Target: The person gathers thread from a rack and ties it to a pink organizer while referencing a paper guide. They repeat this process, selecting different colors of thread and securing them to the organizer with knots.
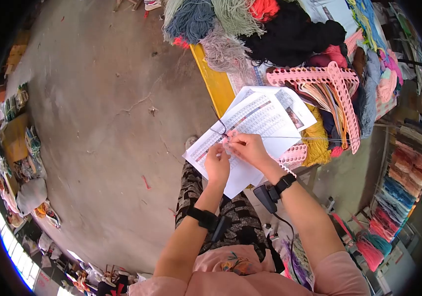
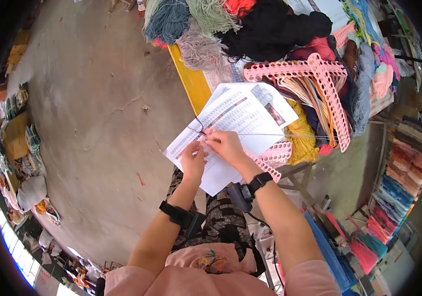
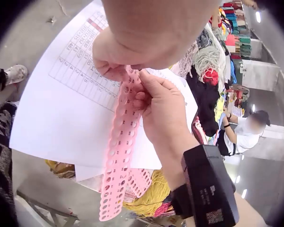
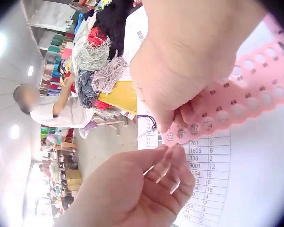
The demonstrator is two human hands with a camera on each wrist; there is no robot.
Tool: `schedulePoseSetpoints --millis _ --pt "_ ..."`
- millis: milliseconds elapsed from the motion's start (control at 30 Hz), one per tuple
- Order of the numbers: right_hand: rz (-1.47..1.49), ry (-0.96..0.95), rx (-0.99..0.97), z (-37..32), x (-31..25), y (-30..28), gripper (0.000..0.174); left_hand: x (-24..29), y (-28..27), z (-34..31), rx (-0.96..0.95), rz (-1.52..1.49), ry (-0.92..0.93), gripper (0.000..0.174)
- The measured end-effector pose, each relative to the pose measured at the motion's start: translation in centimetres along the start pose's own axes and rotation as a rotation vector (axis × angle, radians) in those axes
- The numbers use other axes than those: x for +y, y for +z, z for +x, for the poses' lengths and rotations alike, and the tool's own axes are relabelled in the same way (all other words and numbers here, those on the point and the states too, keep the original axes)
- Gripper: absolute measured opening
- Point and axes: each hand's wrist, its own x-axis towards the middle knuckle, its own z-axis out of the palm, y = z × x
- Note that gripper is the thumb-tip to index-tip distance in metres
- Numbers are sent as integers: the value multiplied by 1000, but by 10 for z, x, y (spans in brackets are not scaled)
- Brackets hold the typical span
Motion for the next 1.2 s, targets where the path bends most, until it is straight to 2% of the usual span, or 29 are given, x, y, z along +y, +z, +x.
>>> schedulePoseSetpoints --millis 167,233,333,400,500,600,700,833,1000,1100,1133,1200 --pt "29 -38 -20 0 -3 1 13 -16 -5 9 -52 115 76 23" --pt "10 -91 -27 -1 -7 3 16 -5 -8 8 -81 124 87 20" --pt "-115 -178 -11 -3 -11 6 21 28 -15 2 -209 -77 -170 19" --pt "-242 -238 3 -1 -10 9 21 25 -16 4 -241 -121 -166 20" --pt "-245 -191 -37 3 -21 7 12 19 -14 7 -235 -230 -156 21" --pt "-278 -35 -130 7 -38 3 8 17 -14 10 -272 -313 -167 22" --pt "-288 10 -191 11 -42 3 8 15 -19 15 -363 -386 -197 21" --pt "-480 -13 -226 17 -51 3 7 14 -25 21 -469 -486 -188 19" --pt "-523 -24 -229 17 -56 2 5 7 -25 27 -499 -462 -151 15" --pt "-351 -42 -196 11 -42 2 5 10 -23 27 -481 -332 -109 13" --pt "-301 -101 -127 8 -37 5 6 11 -22 27 -467 -270 -91 13" --pt "-198 -223 14 1 -27 10 6 11 -28 20 -298 -230 -68 13"
